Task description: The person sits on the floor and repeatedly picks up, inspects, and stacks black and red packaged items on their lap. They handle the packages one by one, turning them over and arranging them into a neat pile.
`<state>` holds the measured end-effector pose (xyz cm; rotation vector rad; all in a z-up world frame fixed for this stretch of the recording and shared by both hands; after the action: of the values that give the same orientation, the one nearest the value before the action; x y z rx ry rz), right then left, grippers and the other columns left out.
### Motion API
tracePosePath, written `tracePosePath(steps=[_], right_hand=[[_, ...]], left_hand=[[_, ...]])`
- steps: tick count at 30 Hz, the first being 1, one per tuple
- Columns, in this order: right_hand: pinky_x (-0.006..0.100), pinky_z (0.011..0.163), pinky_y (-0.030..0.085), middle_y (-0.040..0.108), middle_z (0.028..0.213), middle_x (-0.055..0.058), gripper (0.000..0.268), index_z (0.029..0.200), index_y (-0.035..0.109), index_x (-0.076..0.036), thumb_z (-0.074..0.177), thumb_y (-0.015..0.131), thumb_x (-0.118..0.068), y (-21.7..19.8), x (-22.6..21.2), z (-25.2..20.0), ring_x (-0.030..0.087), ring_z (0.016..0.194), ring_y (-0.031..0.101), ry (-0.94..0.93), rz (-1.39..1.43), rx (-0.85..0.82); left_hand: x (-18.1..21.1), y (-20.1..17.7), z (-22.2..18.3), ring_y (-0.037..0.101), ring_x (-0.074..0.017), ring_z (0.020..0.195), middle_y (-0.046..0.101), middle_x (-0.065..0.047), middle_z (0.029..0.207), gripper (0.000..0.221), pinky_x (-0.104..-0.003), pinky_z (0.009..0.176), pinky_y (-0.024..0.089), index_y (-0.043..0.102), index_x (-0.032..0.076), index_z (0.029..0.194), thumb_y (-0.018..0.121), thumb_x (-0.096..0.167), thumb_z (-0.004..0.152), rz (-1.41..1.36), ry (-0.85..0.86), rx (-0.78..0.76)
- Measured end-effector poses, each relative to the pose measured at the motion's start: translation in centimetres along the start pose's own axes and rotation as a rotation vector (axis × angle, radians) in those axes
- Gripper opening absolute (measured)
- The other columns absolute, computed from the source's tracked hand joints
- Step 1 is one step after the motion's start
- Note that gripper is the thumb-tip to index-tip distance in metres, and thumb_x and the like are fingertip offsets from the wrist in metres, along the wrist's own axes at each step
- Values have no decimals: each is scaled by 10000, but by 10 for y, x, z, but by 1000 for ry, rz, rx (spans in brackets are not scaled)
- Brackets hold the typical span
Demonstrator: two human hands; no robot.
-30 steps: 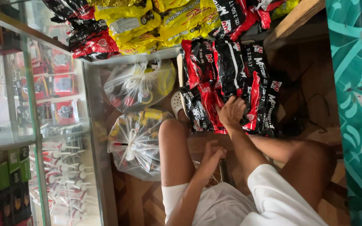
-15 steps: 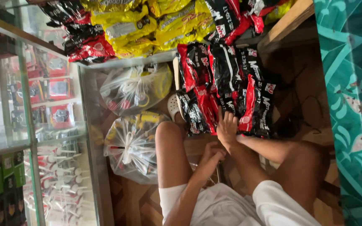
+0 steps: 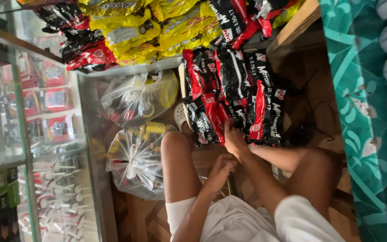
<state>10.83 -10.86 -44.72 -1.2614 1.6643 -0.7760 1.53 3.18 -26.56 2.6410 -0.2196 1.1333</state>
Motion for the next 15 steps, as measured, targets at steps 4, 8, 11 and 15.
tracePosePath(steps=[4,8,11,15], right_hand=[[487,773,579,719,915,115,268,1153,690,-189,901,621,-247,-71,-7,-35,382,912,731,70,223,185],[559,744,557,688,969,222,605,1190,615,-139,735,801,-492,-163,24,-54,460,903,705,364,130,606],[603,885,484,588,1207,301,953,1366,450,-107,688,801,-676,-192,51,-50,496,1117,586,597,178,529],[672,942,455,574,1292,344,1133,1415,435,-1,652,752,-777,-144,100,-13,527,1239,513,652,263,252]], left_hand=[[-15,2,6,691,-258,1013,694,-123,1127,440,-330,880,519,584,85,1328,613,305,948,12,-34,1],[-39,3,22,724,-255,997,716,-123,1129,428,-329,823,535,623,137,1292,663,371,935,67,-43,24],[-60,2,34,722,-246,967,716,-114,1117,413,-321,783,530,637,138,1269,668,381,936,72,-38,34],[-40,5,18,705,-262,974,701,-118,1096,416,-358,848,530,641,135,1270,675,367,926,69,-49,51]])
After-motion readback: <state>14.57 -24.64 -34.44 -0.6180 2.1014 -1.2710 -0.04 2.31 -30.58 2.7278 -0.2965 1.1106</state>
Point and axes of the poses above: each hand's wrist, its own z-axis towards the middle knuckle, its own y-axis out of the palm, x = y × z, the point moved 1 cm from there along z, towards the middle knuckle
